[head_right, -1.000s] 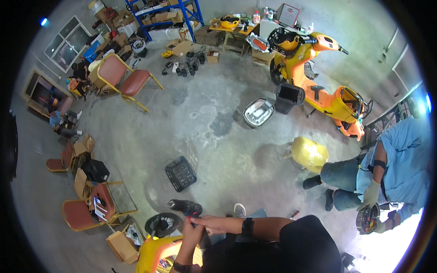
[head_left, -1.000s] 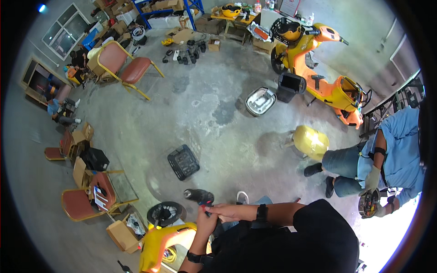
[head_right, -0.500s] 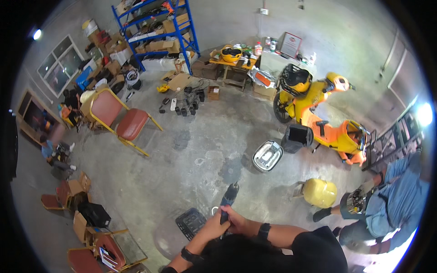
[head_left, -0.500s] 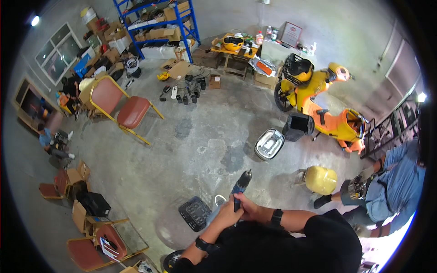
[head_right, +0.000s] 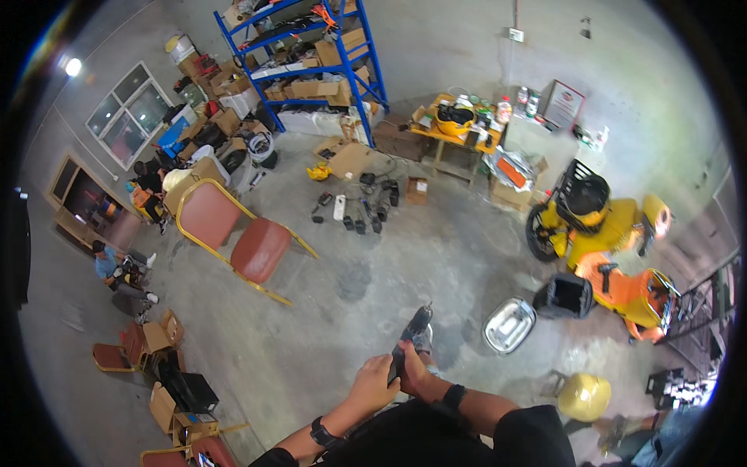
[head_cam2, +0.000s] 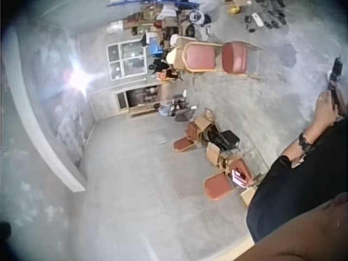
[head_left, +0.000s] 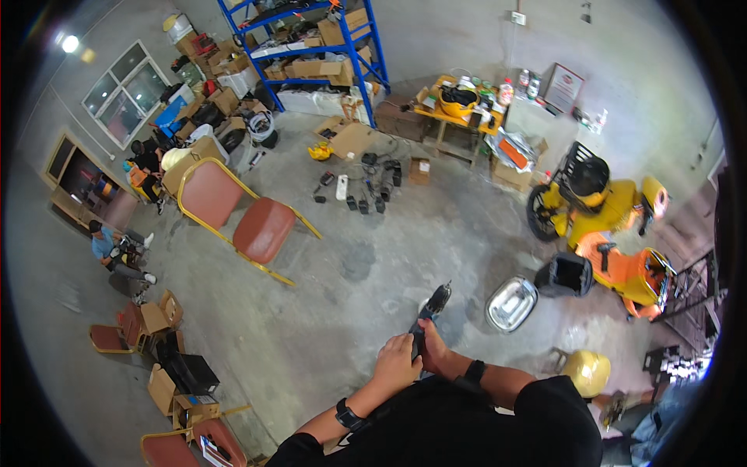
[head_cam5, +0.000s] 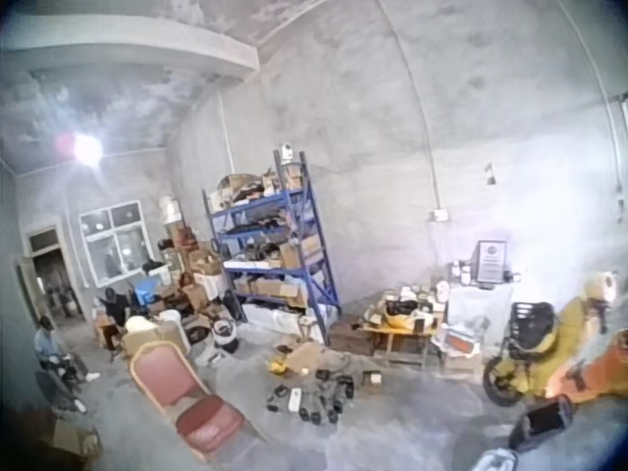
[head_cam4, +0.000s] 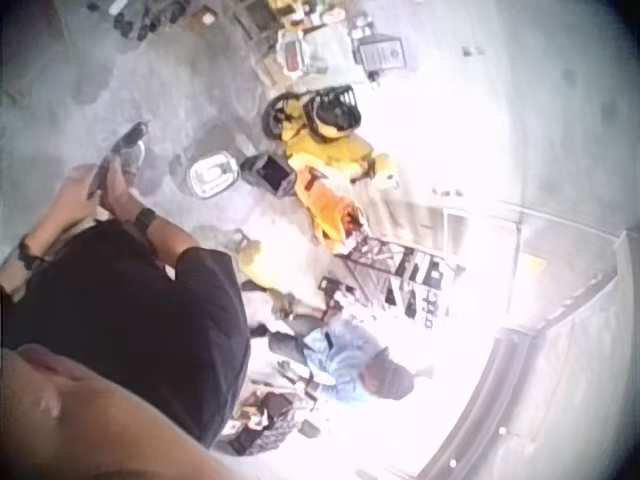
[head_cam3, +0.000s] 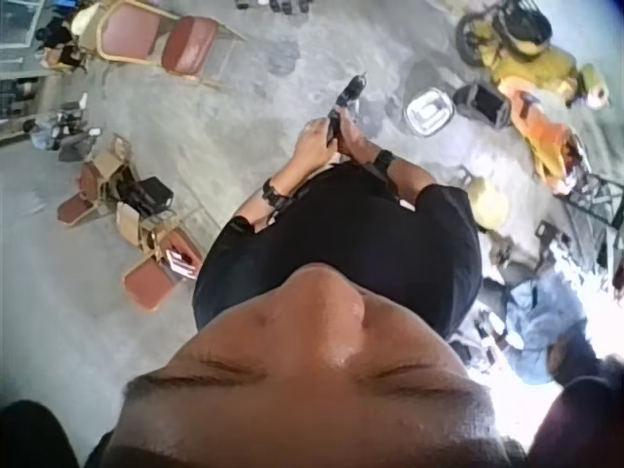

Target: Repairing a yellow electric motorcycle using a drill and other tools.

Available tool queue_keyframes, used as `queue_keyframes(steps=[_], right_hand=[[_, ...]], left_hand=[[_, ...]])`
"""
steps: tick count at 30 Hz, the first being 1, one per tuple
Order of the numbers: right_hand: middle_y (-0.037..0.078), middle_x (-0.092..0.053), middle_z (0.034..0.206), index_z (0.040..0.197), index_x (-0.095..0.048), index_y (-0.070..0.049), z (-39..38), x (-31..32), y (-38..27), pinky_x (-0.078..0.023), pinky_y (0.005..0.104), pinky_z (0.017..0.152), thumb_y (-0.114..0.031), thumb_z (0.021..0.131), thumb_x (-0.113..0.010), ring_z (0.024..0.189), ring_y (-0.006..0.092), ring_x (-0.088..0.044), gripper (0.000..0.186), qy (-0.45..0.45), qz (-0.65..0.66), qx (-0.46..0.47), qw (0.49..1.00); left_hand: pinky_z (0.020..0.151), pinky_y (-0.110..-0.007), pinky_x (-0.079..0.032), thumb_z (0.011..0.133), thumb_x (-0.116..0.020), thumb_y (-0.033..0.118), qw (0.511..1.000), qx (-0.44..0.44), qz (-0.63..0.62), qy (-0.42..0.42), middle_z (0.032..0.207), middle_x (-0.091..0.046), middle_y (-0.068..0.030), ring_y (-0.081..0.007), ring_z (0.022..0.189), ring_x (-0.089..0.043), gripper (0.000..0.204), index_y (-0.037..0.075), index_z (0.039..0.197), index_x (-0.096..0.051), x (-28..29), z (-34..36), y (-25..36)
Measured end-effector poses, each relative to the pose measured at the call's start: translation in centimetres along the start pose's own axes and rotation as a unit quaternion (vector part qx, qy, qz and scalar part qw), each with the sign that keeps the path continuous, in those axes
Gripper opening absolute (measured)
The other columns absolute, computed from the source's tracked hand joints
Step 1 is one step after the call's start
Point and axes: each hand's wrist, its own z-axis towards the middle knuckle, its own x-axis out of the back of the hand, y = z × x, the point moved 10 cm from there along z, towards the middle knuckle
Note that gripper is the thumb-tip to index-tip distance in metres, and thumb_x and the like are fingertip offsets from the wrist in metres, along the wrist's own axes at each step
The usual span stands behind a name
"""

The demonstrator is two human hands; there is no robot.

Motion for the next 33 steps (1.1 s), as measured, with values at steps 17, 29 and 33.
queue_keyframes(steps=[17,29,33], right_hand=[[0.008,-0.064,0.083,0.087,-0.059,-0.007,27.8,-18.3,-22.0,-0.051,0.036,0.077,-0.035,0.092,-0.059,0.081,0.0233,-0.064,0.028,0.076,-0.053,-0.077,0.993],[0.013,-0.064,0.086,0.093,-0.058,-0.004,47.4,-28.4,-30.7,-0.051,0.0462,0.081,-0.042,0.082,-0.058,0.081,0.033,-0.063,0.039,0.204,0.019,-0.027,0.978],[0.011,-0.064,0.084,0.091,-0.06,-0.007,51.7,-33.2,-33.0,-0.05,0.0446,0.082,-0.042,0.082,-0.057,0.083,0.0308,-0.063,0.036,0.172,0.02,0.041,0.984]], left_hand=[[0.077,-0.051,-0.053,0.083,-0.069,0.04,0.959,0.283,0.0,-0.029,0.101,-0.064,-0.0323,-0.0447,0.094,-0.065,0.055,-0.005,0.112,-0.055,13.9,32.7,-22.0],[0.072,-0.053,-0.053,0.082,-0.069,0.038,0.986,0.146,-0.069,-0.041,0.092,-0.064,-0.0259,-0.0444,0.083,-0.066,0.049,-0.005,0.099,-0.052,22.1,50.8,-39.9],[0.071,-0.053,-0.053,0.083,-0.069,0.033,0.988,0.112,-0.082,-0.064,0.093,-0.064,-0.0267,-0.0456,0.08,-0.065,0.043,-0.003,0.1,-0.052,25.8,54.5,-42.9]])
